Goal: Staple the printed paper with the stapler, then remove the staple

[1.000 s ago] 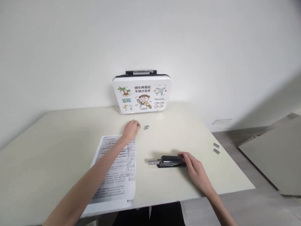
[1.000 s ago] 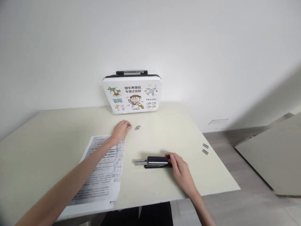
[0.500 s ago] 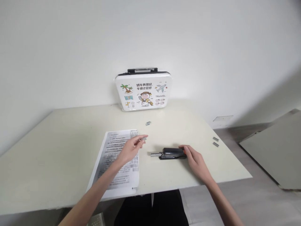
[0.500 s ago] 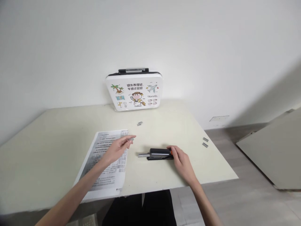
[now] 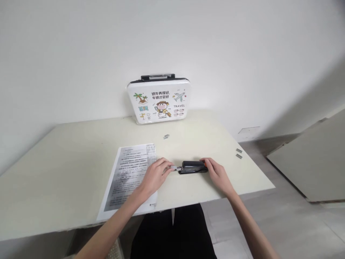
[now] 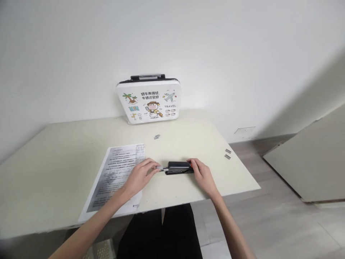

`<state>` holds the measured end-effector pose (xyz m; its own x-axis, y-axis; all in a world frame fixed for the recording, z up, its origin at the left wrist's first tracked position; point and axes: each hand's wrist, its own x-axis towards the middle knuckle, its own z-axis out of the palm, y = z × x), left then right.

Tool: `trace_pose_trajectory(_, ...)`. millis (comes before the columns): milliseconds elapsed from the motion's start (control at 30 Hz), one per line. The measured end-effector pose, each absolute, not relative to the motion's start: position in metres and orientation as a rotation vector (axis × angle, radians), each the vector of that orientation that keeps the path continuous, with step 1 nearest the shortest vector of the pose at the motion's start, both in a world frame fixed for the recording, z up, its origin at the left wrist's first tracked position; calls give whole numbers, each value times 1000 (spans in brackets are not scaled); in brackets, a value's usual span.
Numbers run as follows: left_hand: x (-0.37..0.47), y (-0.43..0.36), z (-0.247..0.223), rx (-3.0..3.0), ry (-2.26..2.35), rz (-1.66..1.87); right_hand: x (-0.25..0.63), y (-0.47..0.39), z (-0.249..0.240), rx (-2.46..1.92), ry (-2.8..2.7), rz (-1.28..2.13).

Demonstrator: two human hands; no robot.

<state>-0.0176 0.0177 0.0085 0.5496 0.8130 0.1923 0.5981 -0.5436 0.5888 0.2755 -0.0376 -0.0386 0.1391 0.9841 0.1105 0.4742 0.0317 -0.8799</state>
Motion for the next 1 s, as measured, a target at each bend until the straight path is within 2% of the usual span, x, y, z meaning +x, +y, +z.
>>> trace_pose_trajectory(833, -18, 19, 8, 2293, 1275, 459, 277, -38, -37, -1590, -1470, 714)
trace_pose_trajectory(1000, -31, 19, 5, 2248, 1203, 469, 278, -40, -38, -1477, -1615, 718)
